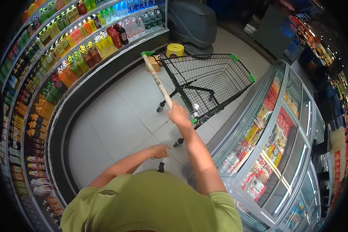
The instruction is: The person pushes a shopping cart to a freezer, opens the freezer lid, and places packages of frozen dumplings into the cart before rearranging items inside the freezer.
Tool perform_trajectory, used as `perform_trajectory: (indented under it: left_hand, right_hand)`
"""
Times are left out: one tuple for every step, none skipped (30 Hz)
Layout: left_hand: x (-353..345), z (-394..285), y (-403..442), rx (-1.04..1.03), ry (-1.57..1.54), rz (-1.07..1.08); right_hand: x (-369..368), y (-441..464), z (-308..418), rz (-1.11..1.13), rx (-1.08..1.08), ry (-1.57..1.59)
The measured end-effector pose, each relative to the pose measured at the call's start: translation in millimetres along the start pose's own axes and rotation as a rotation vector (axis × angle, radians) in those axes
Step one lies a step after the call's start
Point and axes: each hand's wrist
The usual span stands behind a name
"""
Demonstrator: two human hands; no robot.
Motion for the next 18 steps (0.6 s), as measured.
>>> perform_trajectory:
  left_hand:
    - [-1, 21, -4, 0.028, 0.061, 0.036]
    - [-4, 50, -9, 0.12, 0.007, -0.043]
    - [-11, 81, -18, 0.212, -0.052, -0.12]
    - [-19, 116, -27, 0.387, -0.231, -0.216]
    - [-15, 136, -43, 0.581, -0.392, -0.297]
    - [-15, 158, -58, 0.771, -0.652, -0.413]
    - [-15, 179, -75, 0.941, -0.702, -0.499]
    - [-10, 186, -92, 1.079, -0.75, -0.575]
    - [-13, 204, -109, 1.19, -0.776, -0.593]
    - [-19, 218, -121, 1.298, -0.796, -0.611]
    - [-19, 216, -125, 1.301, -0.797, -0.613]
    - [-15, 210, -131, 1.147, -0.443, -0.338]
    - [-11, 206, -136, 0.963, -0.098, -0.068]
    - [-4, 207, -135, 0.752, 0.238, 0.197]
    - [7, 210, -121, 0.749, 0.244, 0.197]
    - [17, 216, -103, 0.747, 0.216, 0.172]
    - [25, 223, -85, 0.743, 0.189, 0.149]
    - [31, 234, -65, 0.738, 0.162, 0.132]
  right_hand:
    - [5, 8, -10, -0.011, -0.001, -0.006]
    - [6, 13, -21, -0.014, -0.007, -0.013]
    - [9, 18, -33, -0.021, -0.002, -0.01]
    - [13, 26, -44, -0.026, 0.008, -0.012]
    - [18, 32, -54, -0.034, 0.021, -0.013]
    - [23, 39, -64, -0.043, 0.039, -0.017]
    - [25, 47, -74, -0.042, 0.045, -0.038]
    - [33, 53, -77, -0.037, 0.019, -0.072]
    - [37, 60, -86, -0.042, 0.027, -0.078]
    - [40, 65, -95, -0.051, 0.032, -0.082]
    - [43, 72, -102, -0.066, 0.026, -0.078]
    - [45, 78, -109, -0.08, 0.018, -0.073]
    - [50, 83, -111, -0.075, -0.011, -0.065]
    - [53, 84, -108, -0.1, -0.042, -0.07]
    - [56, 89, -109, -0.096, -0.077, -0.092]
    - [57, 95, -111, -0.094, -0.113, -0.114]
    - [59, 97, -112, -0.101, -0.121, -0.113]
    - [59, 101, -112, -0.113, -0.126, -0.143]
Point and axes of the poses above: each hand's wrist, its own y-axis towards the middle knuckle, its own x-axis out of the back of the hand, z = x × y, and after that the axes turned 13 degrees about -z, right-handed
